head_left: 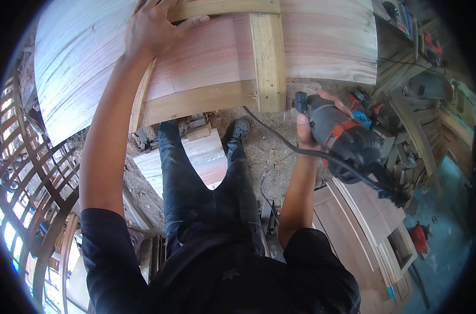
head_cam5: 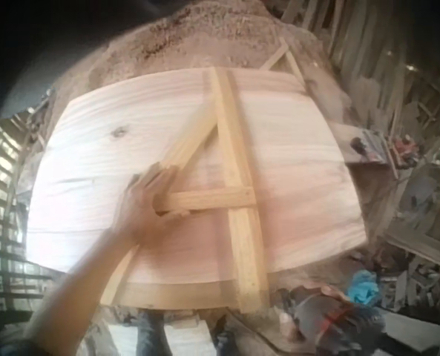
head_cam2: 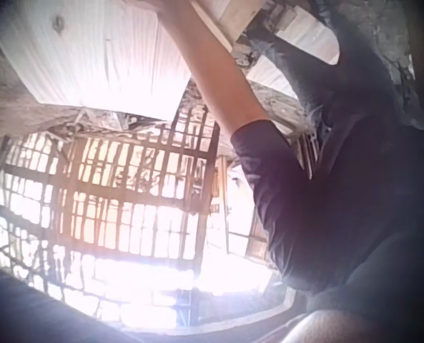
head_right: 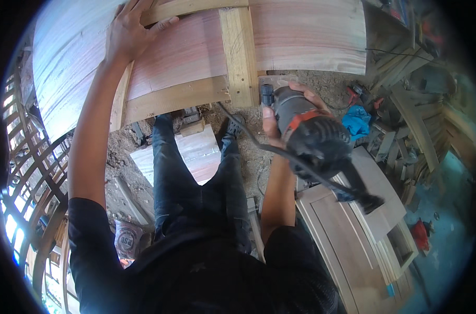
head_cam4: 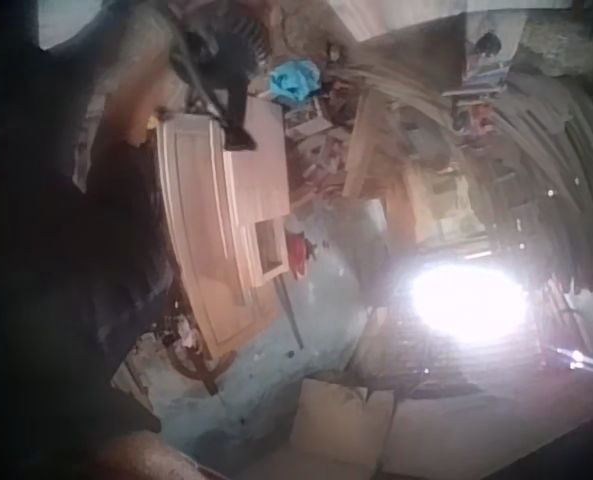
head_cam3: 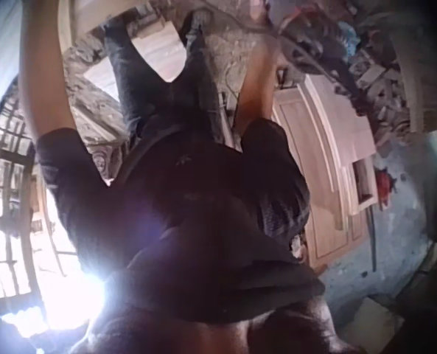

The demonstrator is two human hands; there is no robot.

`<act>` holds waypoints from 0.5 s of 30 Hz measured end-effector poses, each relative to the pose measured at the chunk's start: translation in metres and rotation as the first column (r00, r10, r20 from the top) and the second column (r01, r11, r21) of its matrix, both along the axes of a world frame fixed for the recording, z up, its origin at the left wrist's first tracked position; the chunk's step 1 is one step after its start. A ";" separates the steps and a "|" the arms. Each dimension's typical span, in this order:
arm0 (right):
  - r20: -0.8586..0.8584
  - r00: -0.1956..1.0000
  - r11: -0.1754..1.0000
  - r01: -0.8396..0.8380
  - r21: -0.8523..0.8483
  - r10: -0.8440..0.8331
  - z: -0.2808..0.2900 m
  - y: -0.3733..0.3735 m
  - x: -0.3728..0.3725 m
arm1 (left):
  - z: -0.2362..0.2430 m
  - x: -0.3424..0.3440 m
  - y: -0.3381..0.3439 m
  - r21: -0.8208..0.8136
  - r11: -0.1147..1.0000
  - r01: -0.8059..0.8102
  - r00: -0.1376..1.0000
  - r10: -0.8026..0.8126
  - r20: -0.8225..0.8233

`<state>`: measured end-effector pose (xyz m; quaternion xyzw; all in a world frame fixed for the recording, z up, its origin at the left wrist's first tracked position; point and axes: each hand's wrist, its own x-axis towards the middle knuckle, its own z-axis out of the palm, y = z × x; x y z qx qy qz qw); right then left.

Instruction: The person shapes the edge of a wooden board using a handheld router along a wooden guide.

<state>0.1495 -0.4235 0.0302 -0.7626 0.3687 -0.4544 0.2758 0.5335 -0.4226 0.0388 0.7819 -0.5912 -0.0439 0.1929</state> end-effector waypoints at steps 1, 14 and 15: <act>0.046 0.999 0.999 0.013 0.038 -0.015 -0.004 -0.001 0.002 | 0.001 -0.001 0.000 -0.007 1.000 0.000 1.000 0.000 -0.001; 0.227 0.973 0.999 0.036 -0.013 -0.032 -0.019 -0.018 0.019 | -0.021 0.008 0.001 -0.052 0.998 -0.025 0.999 0.027 0.035; 0.192 0.981 0.999 0.036 -0.036 -0.029 -0.018 -0.017 0.020 | -0.022 0.008 0.001 -0.084 0.996 0.007 0.999 -0.004 0.036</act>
